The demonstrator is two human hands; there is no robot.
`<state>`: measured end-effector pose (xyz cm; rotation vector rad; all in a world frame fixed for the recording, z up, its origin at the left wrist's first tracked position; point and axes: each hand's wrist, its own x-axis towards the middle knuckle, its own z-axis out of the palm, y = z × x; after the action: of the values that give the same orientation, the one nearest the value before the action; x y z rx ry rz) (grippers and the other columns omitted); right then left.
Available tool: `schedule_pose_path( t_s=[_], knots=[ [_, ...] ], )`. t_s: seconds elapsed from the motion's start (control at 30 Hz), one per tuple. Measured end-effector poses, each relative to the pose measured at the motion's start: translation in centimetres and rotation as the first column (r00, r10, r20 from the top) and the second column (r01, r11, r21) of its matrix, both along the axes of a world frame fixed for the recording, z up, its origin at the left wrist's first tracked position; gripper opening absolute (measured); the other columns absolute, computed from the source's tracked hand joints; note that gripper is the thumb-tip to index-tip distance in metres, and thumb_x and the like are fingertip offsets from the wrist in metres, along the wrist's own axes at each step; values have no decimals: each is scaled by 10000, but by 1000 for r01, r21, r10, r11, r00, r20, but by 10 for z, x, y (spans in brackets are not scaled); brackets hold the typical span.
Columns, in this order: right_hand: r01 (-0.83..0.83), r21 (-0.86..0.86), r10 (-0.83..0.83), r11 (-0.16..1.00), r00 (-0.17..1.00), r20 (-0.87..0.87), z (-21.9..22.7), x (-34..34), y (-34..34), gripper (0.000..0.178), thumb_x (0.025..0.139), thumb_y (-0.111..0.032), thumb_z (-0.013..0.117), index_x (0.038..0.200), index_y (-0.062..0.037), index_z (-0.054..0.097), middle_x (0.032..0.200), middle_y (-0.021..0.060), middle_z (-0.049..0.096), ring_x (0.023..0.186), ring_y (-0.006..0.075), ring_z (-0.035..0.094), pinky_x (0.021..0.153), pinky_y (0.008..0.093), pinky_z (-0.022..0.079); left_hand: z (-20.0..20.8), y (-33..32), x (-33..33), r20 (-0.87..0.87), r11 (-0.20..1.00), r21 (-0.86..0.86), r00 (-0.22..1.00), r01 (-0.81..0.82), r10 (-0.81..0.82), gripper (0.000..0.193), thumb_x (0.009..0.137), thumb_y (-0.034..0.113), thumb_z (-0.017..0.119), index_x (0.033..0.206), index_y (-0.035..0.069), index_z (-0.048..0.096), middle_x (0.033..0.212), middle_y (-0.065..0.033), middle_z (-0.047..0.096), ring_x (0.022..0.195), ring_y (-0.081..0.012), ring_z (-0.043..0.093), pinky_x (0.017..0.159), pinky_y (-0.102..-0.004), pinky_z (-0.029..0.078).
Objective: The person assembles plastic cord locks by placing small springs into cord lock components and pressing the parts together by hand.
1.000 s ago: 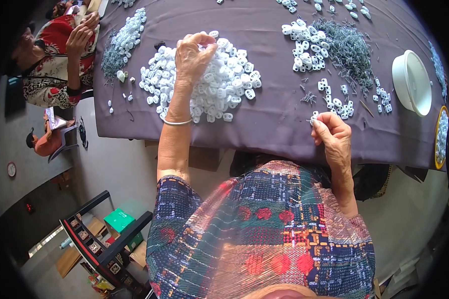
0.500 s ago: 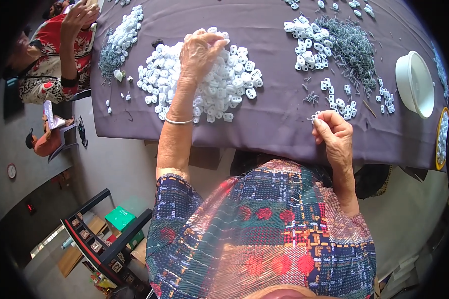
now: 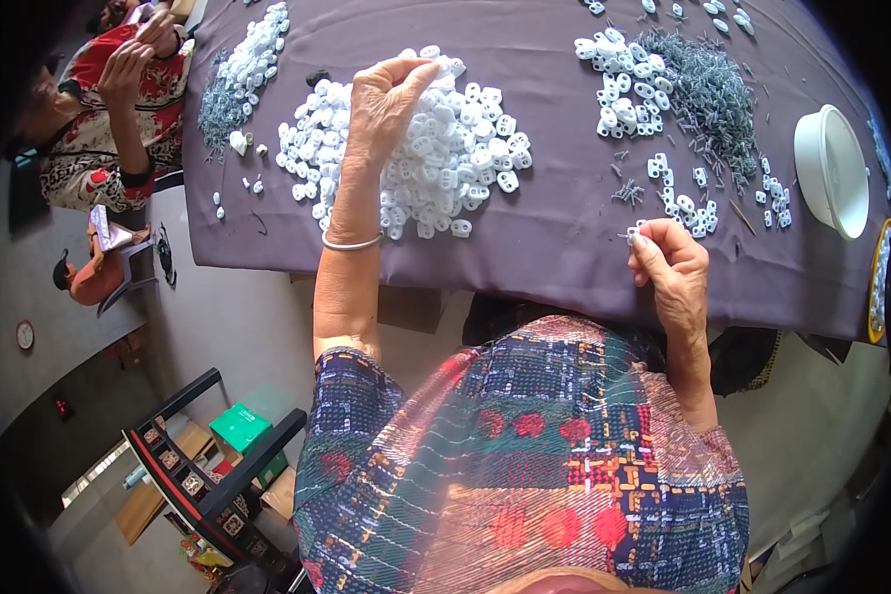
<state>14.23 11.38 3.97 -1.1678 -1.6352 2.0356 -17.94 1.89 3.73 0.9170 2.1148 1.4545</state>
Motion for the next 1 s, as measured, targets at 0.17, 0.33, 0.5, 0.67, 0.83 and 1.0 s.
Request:
schedule_pose_path(
  t_s=[0.17,0.33,0.5,0.67,0.83,1.0],
  knots=[
    [3,-4,-3,1000,1000,4,-1,-1,0,69,863,-84,593,881,-17,596,678,7,573,558,49,506,486,167,390,-4,15,2,-129,996,-55,989,66,-72,223,783,219,682,880,18,695,694,-17,629,626,-65,529,573,-224,440],
    [15,-5,-15,1000,1000,6,0,-1,0,69,863,-84,593,880,-18,597,669,7,572,548,49,505,481,166,391,3,16,2,-222,977,-186,964,102,-143,194,782,191,675,893,34,697,770,-35,656,670,-86,552,615,-227,452],
    [5,-20,-5,1000,1000,9,-3,1,2,71,863,-86,593,885,-18,599,668,7,573,546,49,507,472,166,392,1,-5,-10,-406,978,-181,914,-100,18,171,796,138,656,914,19,688,803,-25,668,685,-70,523,637,-210,443],
    [-16,-29,17,999,999,30,-2,0,3,78,861,-89,597,888,-16,599,670,6,572,549,47,508,468,166,392,6,-12,8,-827,983,-165,532,83,-183,149,686,254,746,788,167,680,834,-12,616,842,-195,538,775,-329,409],
    [-1,-30,1,1000,1000,25,-4,1,2,93,860,-97,601,898,-12,597,671,2,568,554,42,505,469,166,394,3,-25,28,-823,959,-264,494,106,-281,130,655,223,749,751,204,662,879,10,575,884,-210,500,790,-349,388],
    [-5,-23,6,1000,1000,17,-3,-1,2,100,860,-102,603,904,-12,597,675,1,568,554,38,502,470,165,397,0,-47,26,-783,970,-238,584,39,-215,134,643,189,744,746,188,658,890,4,587,890,-216,514,817,-340,372]
  ],
)
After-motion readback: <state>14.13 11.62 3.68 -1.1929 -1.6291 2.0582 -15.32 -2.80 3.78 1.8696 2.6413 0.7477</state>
